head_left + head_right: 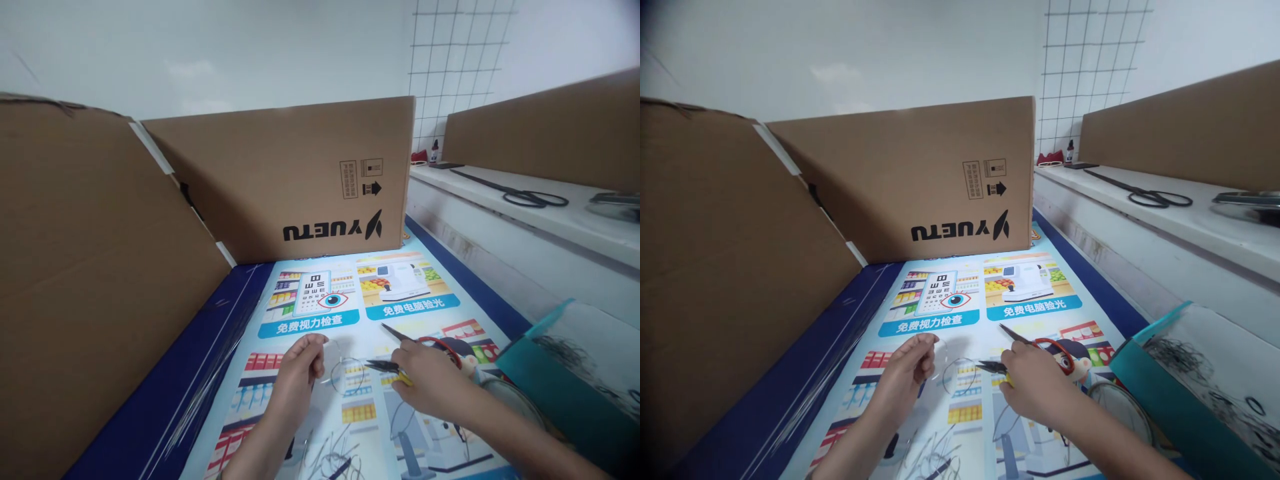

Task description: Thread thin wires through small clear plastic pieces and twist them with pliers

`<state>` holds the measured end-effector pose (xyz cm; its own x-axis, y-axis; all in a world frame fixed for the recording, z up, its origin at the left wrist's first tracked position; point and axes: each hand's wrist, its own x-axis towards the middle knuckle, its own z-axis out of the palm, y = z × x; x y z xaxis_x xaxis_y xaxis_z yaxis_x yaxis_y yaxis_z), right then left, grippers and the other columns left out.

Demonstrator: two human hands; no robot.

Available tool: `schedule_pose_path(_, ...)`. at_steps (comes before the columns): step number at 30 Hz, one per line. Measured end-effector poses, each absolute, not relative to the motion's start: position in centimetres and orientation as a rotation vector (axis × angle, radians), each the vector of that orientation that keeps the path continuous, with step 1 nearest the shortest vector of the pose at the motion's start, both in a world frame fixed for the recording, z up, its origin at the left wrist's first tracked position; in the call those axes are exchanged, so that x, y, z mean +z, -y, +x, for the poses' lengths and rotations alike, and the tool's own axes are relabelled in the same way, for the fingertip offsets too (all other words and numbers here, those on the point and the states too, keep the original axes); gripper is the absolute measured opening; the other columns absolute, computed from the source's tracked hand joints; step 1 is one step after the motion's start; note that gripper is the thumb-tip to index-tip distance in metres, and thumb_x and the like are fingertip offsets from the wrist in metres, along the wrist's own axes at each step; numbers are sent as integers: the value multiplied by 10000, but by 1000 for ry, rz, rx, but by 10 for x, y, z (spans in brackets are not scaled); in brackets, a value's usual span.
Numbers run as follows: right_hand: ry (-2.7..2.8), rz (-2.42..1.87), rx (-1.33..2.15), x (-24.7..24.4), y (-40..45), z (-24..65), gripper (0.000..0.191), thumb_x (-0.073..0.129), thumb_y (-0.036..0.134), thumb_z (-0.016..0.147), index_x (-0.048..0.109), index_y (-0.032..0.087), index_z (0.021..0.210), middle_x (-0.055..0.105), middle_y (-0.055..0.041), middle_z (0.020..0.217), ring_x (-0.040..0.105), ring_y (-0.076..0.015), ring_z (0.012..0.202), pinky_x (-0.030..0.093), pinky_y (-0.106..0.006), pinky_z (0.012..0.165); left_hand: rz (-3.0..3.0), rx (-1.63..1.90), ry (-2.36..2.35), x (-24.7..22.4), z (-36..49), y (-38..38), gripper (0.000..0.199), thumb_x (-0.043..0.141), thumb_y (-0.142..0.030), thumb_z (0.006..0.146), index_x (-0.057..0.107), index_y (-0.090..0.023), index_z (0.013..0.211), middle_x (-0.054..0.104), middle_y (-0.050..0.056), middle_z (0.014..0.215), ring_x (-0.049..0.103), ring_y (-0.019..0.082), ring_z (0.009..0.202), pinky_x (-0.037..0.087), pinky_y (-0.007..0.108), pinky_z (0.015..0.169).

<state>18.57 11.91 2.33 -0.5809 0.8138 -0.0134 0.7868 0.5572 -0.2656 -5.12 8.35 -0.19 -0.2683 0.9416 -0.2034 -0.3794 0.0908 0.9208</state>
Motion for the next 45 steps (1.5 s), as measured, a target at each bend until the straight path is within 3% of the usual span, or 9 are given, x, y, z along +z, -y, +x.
schedule_pose_path(9,2973,-1046,299,62,-122,212,78,577,191,684,621,189,748,608,-81,800,547,-233,748,337,-313,632,633,1497,-1189,-5,-55,-86,206,661,-332,697,621,-153,792,493,-49,565,394,50,451,307,181,439)
schedule_pose_path(22,3137,-544,57,46,-76,163,102,505,159,774,547,163,867,548,-68,845,459,-218,797,311,-348,688,673,1501,-1187,-14,-53,-88,153,623,-308,747,618,-162,795,474,-48,573,393,57,475,307,186,459)
schedule_pose_path(33,3147,-370,-209,31,-74,155,106,555,131,795,534,148,897,555,-52,813,447,-201,727,290,-329,614,682,1499,-1186,-12,-52,-87,130,616,-290,749,602,-163,766,486,-38,585,400,64,479,308,193,460)
schedule_pose_path(45,3136,-551,242,37,-94,171,25,536,189,812,559,185,801,578,-25,789,498,-179,750,281,-287,606,679,1489,-1181,-15,-52,-88,132,617,-295,745,605,-165,763,496,-35,586,399,63,474,314,194,462)
